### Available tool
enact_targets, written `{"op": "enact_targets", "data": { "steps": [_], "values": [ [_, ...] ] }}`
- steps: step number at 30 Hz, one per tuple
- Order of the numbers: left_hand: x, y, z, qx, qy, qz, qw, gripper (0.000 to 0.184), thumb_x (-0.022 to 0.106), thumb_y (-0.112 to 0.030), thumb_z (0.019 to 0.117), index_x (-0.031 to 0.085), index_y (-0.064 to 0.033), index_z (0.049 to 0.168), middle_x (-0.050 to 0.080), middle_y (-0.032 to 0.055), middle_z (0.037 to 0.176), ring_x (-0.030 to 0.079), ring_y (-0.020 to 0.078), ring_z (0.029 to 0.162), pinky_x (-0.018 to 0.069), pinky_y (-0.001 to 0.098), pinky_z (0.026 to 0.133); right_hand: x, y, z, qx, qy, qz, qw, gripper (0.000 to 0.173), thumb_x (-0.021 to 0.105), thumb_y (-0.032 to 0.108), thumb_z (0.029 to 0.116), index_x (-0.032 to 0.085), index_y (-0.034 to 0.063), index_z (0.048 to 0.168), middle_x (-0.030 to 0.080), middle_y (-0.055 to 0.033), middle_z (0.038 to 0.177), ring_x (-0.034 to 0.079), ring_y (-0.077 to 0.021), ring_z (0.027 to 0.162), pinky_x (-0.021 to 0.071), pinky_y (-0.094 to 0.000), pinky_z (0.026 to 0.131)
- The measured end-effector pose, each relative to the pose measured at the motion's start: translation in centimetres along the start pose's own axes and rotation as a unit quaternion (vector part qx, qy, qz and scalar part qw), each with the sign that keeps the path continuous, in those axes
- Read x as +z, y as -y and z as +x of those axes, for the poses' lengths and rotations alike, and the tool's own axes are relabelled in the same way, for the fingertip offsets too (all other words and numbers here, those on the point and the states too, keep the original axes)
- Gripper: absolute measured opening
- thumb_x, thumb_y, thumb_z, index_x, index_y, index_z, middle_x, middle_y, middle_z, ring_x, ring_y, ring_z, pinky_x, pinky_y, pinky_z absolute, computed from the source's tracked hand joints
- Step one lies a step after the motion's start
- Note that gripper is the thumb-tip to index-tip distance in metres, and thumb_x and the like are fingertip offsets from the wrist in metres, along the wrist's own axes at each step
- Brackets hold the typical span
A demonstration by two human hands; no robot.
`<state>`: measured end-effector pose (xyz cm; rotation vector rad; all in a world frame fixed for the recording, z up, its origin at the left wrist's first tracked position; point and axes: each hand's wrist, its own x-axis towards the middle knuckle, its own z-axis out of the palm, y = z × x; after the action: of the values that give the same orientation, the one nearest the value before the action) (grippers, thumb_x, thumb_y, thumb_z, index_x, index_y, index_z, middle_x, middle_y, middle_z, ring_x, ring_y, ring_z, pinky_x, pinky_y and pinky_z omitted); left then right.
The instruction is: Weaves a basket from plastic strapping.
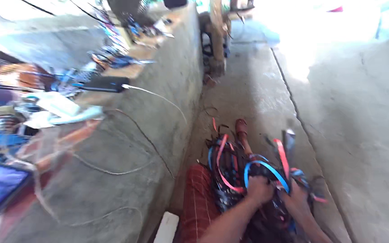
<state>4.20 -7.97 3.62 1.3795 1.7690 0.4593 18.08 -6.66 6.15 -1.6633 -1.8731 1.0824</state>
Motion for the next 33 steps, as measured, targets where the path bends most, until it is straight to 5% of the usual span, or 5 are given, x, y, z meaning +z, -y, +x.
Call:
{"op": "enact_targets", "data": {
  "steps": [11,16,20,27,33],
  "values": [
    [0.8,2.2,1.8,0.029,0.004,0.007,1.000,0.054,0.049,-0.046,0.1063,0.073,0.0018,0.100,0.072,0.0220,0.103,0.067,0.0369,0.106,0.0430,0.0570,0.105,1.1,-1.6,0.7,-0.223,-0.210,-0.077,0.949,0.085,0.080,0.013,0.0782,0.041,-0.0129,0.149,0.036,-0.0453,0.149,0.038,-0.0653,0.134,0.0336,-0.0701,0.111],
    [0.5,1.9,1.9,0.005,0.037,0.002,0.999,0.044,0.052,-0.040,0.1050,0.074,-0.0019,0.109,0.072,0.0211,0.114,0.066,0.0368,0.114,0.0447,0.0581,0.105,-0.5,-3.0,-1.5,-0.571,-0.034,-0.166,0.803,0.020,0.061,0.009,0.0968,0.078,0.0102,0.108,0.076,-0.0135,0.110,0.071,-0.0317,0.110,0.0563,-0.0451,0.098],
    [0.6,2.4,2.5,0.002,0.021,-0.030,0.999,0.049,0.052,-0.049,0.1047,0.076,-0.0065,0.108,0.073,0.0176,0.112,0.067,0.0340,0.112,0.0462,0.0587,0.104,-5.5,-2.3,3.9,-0.270,0.249,-0.280,0.887,0.033,0.060,0.014,0.1013,0.066,-0.0016,0.130,0.064,-0.0256,0.133,0.058,-0.0418,0.129,0.0436,-0.0568,0.112],
    [-1.4,1.7,0.9,-0.043,-0.003,-0.084,0.996,0.041,0.060,-0.040,0.1038,0.075,-0.0026,0.111,0.073,0.0204,0.110,0.068,0.0351,0.108,0.0504,0.0583,0.099,-13.2,2.0,6.8,-0.155,-0.042,-0.232,0.959,0.040,0.065,0.017,0.1013,0.061,-0.0066,0.134,0.052,-0.0349,0.142,0.044,-0.0549,0.136,0.0339,-0.0667,0.113],
    [-0.2,2.4,1.8,-0.060,0.006,-0.067,0.996,0.048,0.059,-0.049,0.1028,0.075,-0.0041,0.103,0.073,0.0202,0.103,0.068,0.0376,0.104,0.0497,0.0628,0.095,-6.7,-2.8,4.1,-0.105,0.132,-0.239,0.956,0.026,0.060,0.015,0.1026,0.072,-0.0025,0.118,0.066,-0.0250,0.128,0.060,-0.0415,0.124,0.0453,-0.0570,0.109]
  ]
}}
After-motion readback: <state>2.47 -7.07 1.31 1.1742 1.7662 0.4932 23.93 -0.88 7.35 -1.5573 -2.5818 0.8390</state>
